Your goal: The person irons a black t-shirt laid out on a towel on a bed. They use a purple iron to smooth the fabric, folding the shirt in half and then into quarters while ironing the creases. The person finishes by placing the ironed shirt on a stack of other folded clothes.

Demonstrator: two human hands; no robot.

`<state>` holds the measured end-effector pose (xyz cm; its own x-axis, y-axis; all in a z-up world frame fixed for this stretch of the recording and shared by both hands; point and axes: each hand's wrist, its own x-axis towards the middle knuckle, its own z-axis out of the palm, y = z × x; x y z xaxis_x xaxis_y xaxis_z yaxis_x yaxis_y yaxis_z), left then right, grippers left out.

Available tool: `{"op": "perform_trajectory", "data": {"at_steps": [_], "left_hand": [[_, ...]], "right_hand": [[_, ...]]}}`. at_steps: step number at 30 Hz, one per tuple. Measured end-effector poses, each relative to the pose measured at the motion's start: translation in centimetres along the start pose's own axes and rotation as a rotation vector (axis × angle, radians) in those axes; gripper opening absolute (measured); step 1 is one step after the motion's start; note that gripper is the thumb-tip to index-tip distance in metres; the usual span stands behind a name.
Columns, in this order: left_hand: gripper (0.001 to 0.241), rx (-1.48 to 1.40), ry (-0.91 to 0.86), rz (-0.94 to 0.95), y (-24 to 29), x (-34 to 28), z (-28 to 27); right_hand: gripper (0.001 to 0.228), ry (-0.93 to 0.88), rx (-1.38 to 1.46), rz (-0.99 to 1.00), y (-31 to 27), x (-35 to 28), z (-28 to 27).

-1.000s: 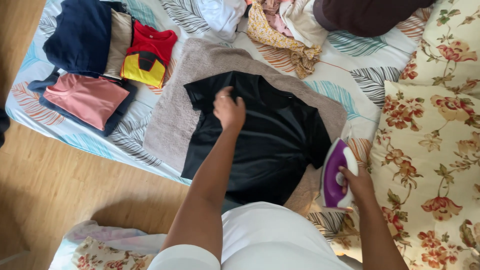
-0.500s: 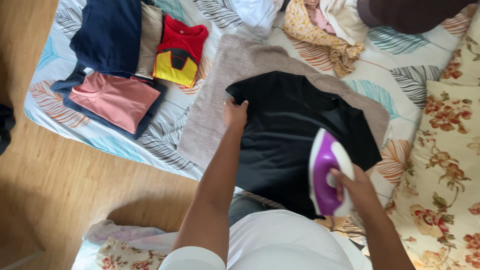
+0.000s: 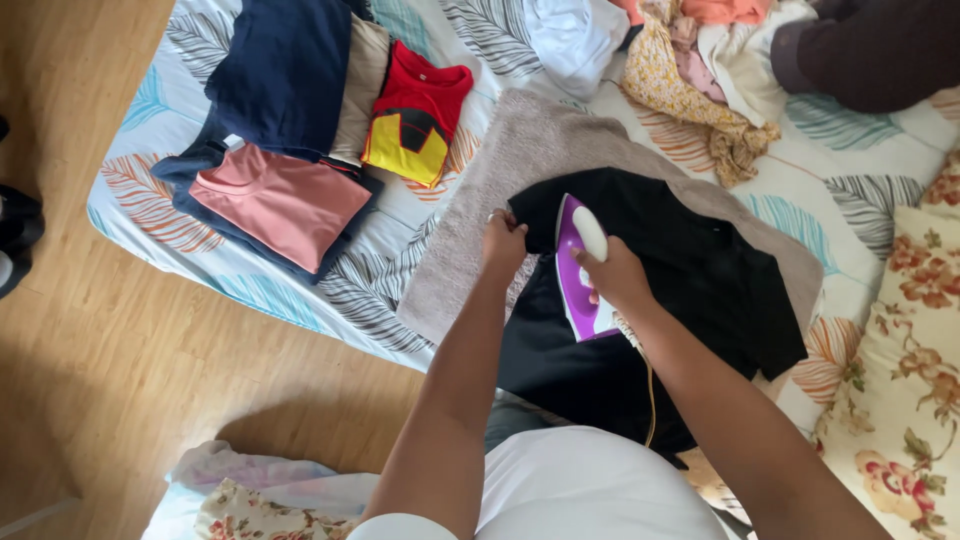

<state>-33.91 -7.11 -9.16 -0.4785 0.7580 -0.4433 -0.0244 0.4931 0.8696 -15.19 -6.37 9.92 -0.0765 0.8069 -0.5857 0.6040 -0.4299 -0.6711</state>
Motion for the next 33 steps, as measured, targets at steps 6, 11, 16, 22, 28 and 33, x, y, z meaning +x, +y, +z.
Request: {"op": "perform_trajectory", "data": {"at_steps": [6,11,16,22,28,33], "left_hand": [[0.027,0.171,-0.039,-0.053,2.8,-2.8,-0.2],[0.032,0.088,-0.126,-0.080,2.6,-2.3,-0.4],[0.051,0.061,-0.283,-0.184,2.5,-1.3,-0.5],[0.045,0.022,-0.200,-0.164,2.9,-1.7,-0.4],[0.036,-0.036,-0.095,-0.146,2.1,-1.7,0.3],[0.037,-0.002,-0.088,-0.148,0.0,-0.5,0.8]], "right_hand": [[0.041,0.025,-0.019,0.010,1.5,6.6,-0.8],[0.040,-0.046,-0.075,-0.027,0.2,6.9,-0.8],[0.041,-0.276,-0.231,-0.060,-4.0,2.9,-2.2],[0.046,-0.156,-0.326,0.010,-2.8,5.1,-3.3],[0.044,0.103,-0.120,0.068,2.7,10.2,-5.9],[0.037,0.107,0.095,0.059,4.7,10.7,-7.1]]}}
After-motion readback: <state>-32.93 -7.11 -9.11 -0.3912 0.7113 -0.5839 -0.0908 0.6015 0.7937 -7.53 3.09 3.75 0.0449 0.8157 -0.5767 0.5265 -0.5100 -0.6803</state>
